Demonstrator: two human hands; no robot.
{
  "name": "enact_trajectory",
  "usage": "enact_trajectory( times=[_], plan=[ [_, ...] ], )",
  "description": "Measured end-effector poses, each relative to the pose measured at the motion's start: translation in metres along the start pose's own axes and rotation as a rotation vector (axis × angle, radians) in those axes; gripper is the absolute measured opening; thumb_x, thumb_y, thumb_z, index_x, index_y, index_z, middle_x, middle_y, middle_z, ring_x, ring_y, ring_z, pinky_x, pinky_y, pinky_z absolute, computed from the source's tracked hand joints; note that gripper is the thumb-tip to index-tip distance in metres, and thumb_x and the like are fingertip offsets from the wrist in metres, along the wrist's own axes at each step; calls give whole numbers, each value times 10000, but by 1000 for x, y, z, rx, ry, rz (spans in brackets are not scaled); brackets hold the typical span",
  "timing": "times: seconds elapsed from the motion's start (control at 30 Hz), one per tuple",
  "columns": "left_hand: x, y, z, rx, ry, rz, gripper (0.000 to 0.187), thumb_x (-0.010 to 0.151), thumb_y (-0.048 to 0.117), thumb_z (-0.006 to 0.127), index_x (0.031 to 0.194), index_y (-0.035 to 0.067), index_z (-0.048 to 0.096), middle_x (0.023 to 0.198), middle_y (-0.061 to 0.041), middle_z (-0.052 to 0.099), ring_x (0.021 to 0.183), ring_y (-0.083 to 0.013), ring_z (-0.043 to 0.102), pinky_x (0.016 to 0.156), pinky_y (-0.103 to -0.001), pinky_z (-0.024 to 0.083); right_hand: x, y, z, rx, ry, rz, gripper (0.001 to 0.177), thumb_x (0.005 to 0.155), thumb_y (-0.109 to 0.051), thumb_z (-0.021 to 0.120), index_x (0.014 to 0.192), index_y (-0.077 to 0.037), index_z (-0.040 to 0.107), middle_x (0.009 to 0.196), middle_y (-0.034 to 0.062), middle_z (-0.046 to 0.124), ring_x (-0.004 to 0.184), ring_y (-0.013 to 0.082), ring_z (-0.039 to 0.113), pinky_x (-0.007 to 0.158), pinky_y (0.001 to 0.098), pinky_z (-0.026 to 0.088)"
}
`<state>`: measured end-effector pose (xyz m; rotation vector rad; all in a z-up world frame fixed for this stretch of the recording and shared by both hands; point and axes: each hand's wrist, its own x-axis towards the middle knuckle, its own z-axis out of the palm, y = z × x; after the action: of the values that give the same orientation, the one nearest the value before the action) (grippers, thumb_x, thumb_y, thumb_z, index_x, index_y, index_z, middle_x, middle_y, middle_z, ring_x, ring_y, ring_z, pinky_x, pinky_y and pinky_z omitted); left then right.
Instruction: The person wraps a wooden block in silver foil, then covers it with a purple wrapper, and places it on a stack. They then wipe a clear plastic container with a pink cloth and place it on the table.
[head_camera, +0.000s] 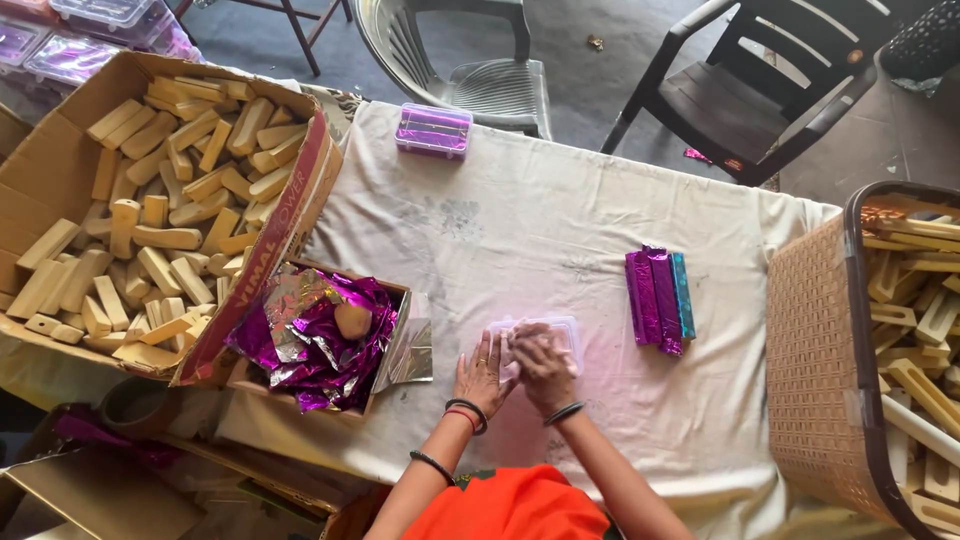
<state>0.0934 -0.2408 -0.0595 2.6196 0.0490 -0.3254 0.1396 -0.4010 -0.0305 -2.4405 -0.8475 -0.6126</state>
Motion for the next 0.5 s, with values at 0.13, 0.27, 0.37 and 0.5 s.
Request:
enact_trajectory(
  times=[0.13, 0.27, 0.37, 0.5],
  plan=[
    [0, 2, -4, 47, -3, -4, 1032, 962, 597, 578, 1629, 204, -104, 1720, -86, -109, 1579, -309, 96, 1229, -589, 93, 5, 41, -12, -31, -85, 115, 327, 920, 6, 631, 1176, -159, 749, 1278, 19, 702, 1229, 223, 605, 1072, 376, 480],
    [-2, 5, -6, 50, -29, -8, 1063, 942, 614, 591, 1623, 202, -115, 1715, -89, -123, 1587, -305, 56, 1229, -587, 91, 2, 30, 3, -239, 0, 272, 309, 874, -8, 635, 1148, -100, 743, 1276, 107, 704, 1249, 301, 580, 1059, 435, 475],
    [-9, 13, -24, 110, -87, -42, 1143, 896, 592, 616, 1659, 177, -128, 1749, -82, -115, 1601, -274, 69, 1254, -579, 104, -4, 4, 26, 22, -70, 151, 279, 975, 29, 587, 1143, -133, 740, 1294, 53, 714, 1251, 222, 619, 1126, 380, 488],
    [-9, 17, -29, 98, -119, -64, 1141, 899, 573, 642, 1645, 175, -123, 1744, -76, -117, 1604, -264, 61, 1251, -581, 105, 6, 17, 13, -22, -94, 0, 263, 868, -57, 648, 1112, -76, 744, 1234, 101, 704, 1209, 293, 610, 1050, 431, 487]
  ],
)
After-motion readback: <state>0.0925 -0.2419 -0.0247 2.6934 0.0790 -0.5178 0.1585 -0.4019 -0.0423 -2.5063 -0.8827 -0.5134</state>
